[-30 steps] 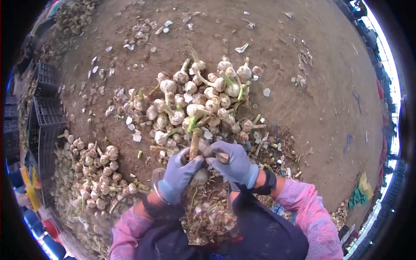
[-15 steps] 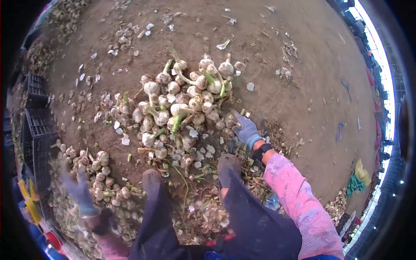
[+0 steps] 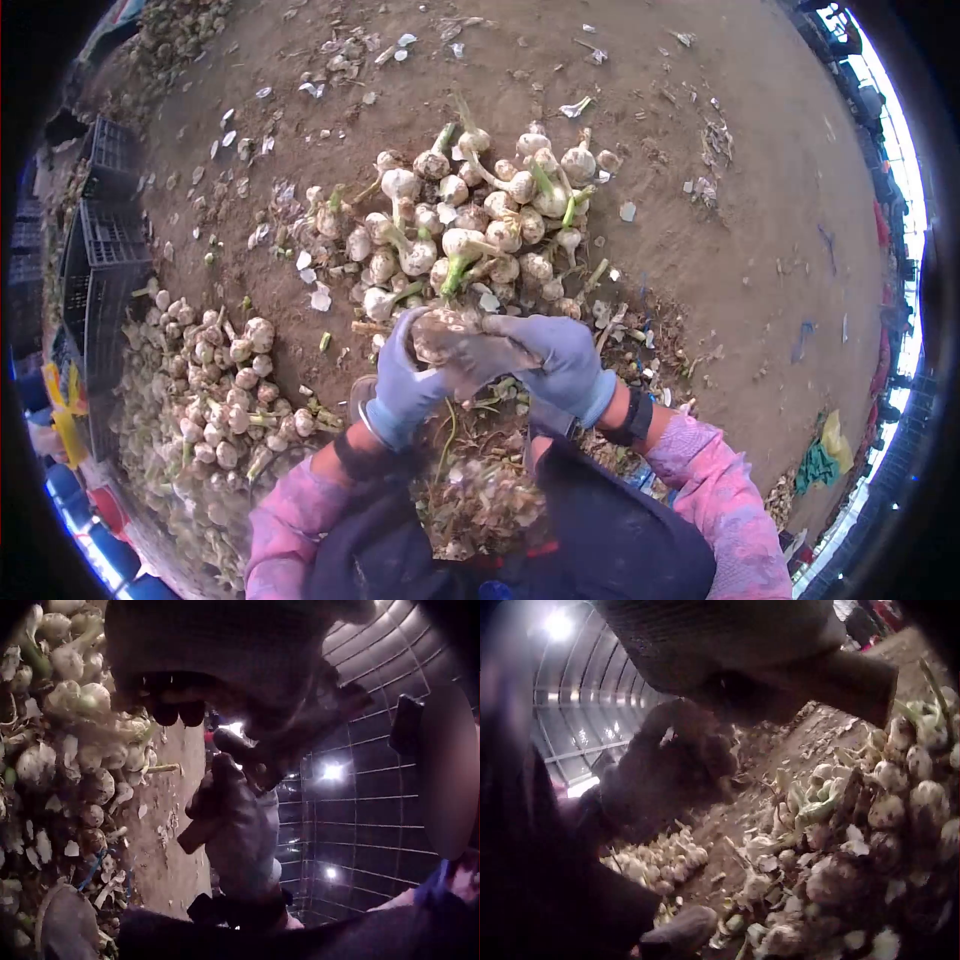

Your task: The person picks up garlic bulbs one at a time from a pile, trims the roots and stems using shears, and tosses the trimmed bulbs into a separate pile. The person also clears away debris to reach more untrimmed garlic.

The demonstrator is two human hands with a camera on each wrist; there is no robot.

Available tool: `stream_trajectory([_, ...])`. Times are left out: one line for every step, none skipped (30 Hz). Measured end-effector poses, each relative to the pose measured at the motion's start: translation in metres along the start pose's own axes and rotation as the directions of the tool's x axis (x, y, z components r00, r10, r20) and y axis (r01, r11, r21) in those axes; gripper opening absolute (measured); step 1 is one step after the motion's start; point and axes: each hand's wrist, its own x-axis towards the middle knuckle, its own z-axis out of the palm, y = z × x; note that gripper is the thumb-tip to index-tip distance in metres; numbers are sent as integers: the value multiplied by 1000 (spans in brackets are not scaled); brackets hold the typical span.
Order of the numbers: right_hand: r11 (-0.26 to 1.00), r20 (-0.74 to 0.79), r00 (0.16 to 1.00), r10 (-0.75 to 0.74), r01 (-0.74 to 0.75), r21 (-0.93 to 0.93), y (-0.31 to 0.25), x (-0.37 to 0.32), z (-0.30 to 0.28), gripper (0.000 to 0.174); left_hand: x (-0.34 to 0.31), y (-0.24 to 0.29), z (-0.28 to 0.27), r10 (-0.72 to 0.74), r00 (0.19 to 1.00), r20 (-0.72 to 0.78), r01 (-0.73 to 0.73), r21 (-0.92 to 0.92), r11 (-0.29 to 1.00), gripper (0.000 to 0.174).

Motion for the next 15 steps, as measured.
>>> stream_trajectory([973,70,996,-62,76,-220,-3,2,-8,31,-2,-4,1,-10,999,40,10,-23,1000,60])
stream_trajectory([890,151,983,-105,161,-427,-4,2,-13,31,-2,-5,2,-19,997,81,23,-44,999,60])
stream_trajectory([864,87,979,-184,203,-461,1,0,-7,30,-3,4,10,-54,996,65,65,-180,982,60])
stream_trajectory([848,108,976,-189,218,-483,2,-1,-8,30,-4,12,14,-94,994,51,105,-312,944,61])
stream_trajectory([834,131,972,-194,233,-500,3,-1,-8,30,-6,17,14,-143,985,91,169,-455,874,57])
stream_trajectory([818,156,967,-200,253,-517,3,-1,-8,30,-6,18,13,-97,993,73,117,-355,928,55])
stream_trajectory([810,162,966,-201,257,-527,2,-1,-7,30,-6,18,11,-49,997,58,62,-249,967,53])
stream_trajectory([802,167,965,-202,261,-537,1,-1,-5,30,-6,18,10,0,999,49,7,-138,990,50])
stream_trajectory([794,170,964,-202,263,-548,-1,-1,-4,30,-7,19,9,-85,994,63,100,-289,952,50])
stream_trajectory([795,182,964,-192,261,-548,-3,-1,-4,33,-7,21,9,-166,982,90,189,-431,882,50])
stream_trajectory([796,192,965,-181,258,-548,-5,0,-4,37,-7,21,10,-241,962,131,272,-559,783,51])
stream_trajectory([796,202,965,-168,254,-549,-6,0,-5,40,-3,22,10,-381,902,205,406,-706,581,50])
stream_trajectory([816,174,969,-173,240,-526,-1,0,-6,38,4,24,10,-489,817,305,497,-802,331,49])
stream_trajectory([836,145,974,-176,226,-500,8,0,-6,35,0,13,9,-353,907,232,414,-653,634,46])
stream_trajectory([853,117,976,-182,216,-475,17,0,-7,33,-3,5,9,-201,968,148,244,-391,888,44])
